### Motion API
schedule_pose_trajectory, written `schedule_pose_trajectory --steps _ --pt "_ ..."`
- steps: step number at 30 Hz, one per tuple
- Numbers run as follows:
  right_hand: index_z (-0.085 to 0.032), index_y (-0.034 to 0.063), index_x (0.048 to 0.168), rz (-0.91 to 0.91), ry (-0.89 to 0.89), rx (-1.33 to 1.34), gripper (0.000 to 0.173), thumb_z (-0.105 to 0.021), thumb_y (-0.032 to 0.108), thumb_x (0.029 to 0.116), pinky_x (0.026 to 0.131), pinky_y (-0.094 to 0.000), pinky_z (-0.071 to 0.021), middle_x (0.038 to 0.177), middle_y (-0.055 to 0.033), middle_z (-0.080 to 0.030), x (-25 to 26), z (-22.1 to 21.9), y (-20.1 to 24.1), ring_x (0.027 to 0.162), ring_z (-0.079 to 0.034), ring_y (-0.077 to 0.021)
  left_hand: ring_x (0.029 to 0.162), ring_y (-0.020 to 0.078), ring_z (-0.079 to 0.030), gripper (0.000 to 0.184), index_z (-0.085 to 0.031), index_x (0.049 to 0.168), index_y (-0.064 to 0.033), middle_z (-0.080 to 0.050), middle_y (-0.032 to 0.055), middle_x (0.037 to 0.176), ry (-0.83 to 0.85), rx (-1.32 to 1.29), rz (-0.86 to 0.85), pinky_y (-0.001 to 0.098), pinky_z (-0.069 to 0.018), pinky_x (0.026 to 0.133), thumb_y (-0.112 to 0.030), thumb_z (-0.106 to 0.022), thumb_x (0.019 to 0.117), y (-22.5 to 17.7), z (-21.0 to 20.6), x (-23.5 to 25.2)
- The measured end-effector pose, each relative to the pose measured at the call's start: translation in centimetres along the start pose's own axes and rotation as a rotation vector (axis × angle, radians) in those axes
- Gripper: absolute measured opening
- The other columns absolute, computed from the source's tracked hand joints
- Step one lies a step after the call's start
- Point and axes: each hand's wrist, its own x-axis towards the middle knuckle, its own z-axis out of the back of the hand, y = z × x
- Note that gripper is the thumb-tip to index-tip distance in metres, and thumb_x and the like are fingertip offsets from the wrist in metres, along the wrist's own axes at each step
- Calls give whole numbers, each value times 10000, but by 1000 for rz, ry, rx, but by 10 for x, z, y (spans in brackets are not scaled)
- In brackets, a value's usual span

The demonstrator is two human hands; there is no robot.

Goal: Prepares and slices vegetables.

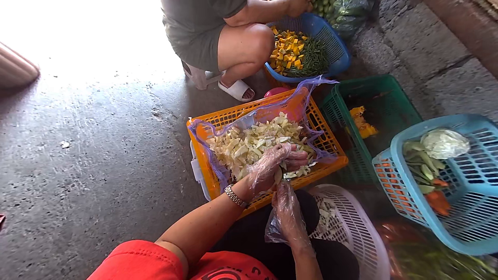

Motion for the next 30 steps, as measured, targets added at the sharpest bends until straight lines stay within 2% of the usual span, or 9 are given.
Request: schedule_pose_trajectory --steps 4,6,10,12,15,19,23,27,30 --pt "-572 -27 1131 -61 80 73 394 -262 216 1111 627 -194 -426 782 13 -467 4 0 3 648 -448 -21 1023 165 -701 380 -411 1406 26 -696 130 1185 -48 56 10 306 -550 925 -183 -291 1113 3 7 3" --pt "-555 25 1073 -130 159 210 386 -231 230 1118 562 -171 -406 728 44 -437 10 2 5 586 -419 -9 1039 179 -692 402 -396 1433 10 -671 142 1233 -116 17 28 314 -546 926 -220 -293 1120 4 10 7" --pt "-543 145 1004 -363 198 522 439 -188 372 1124 428 -196 -366 632 67 -432 21 11 13 461 -377 -31 1031 187 -669 378 -448 1378 -55 -646 98 1204 -119 -60 72 346 -560 889 -300 -332 1116 5 19 17" --pt "-558 100 1095 -304 131 464 409 -216 322 1127 449 -194 -387 676 55 -457 24 18 16 483 -395 -28 942 182 -659 285 -481 1314 -81 -640 76 1097 -102 -40 101 351 -565 816 -236 -385 1096 4 22 20" --pt "-558 7 1184 -166 25 275 387 -252 236 1125 521 -172 -406 716 46 -452 27 32 14 544 -419 -13 835 175 -658 319 -443 1375 -81 -635 87 1044 -71 79 154 329 -570 698 -179 -438 1071 2 21 20" --pt "-562 -22 1213 -121 -33 174 369 -299 220 1123 588 -161 -423 767 28 -470 26 41 11 609 -447 -4 841 158 -642 416 -382 1450 -75 -610 95 1098 3 242 138 305 -555 694 -91 -478 1046 7 9 23" --pt "-570 -23 1204 -119 -24 200 385 -268 202 1122 546 -151 -398 734 46 -447 20 45 9 565 -416 3 784 132 -624 294 -474 1355 -81 -608 50 954 -62 220 136 300 -549 731 -101 -452 1062 11 6 35" --pt "-577 9 1180 -106 -20 255 392 -251 219 1118 538 -156 -415 726 59 -462 17 49 2 556 -430 5 836 126 -628 329 -487 1370 -101 -626 52 1036 22 293 136 294 -547 725 -214 -491 1062 11 5 38" --pt "-575 28 1159 -122 -19 318 389 -249 237 1122 514 -163 -403 694 66 -448 19 50 1 531 -413 -3 831 130 -625 284 -509 1303 -69 -629 55 988 50 324 104 289 -542 743 -138 -540 1030 16 1 38"
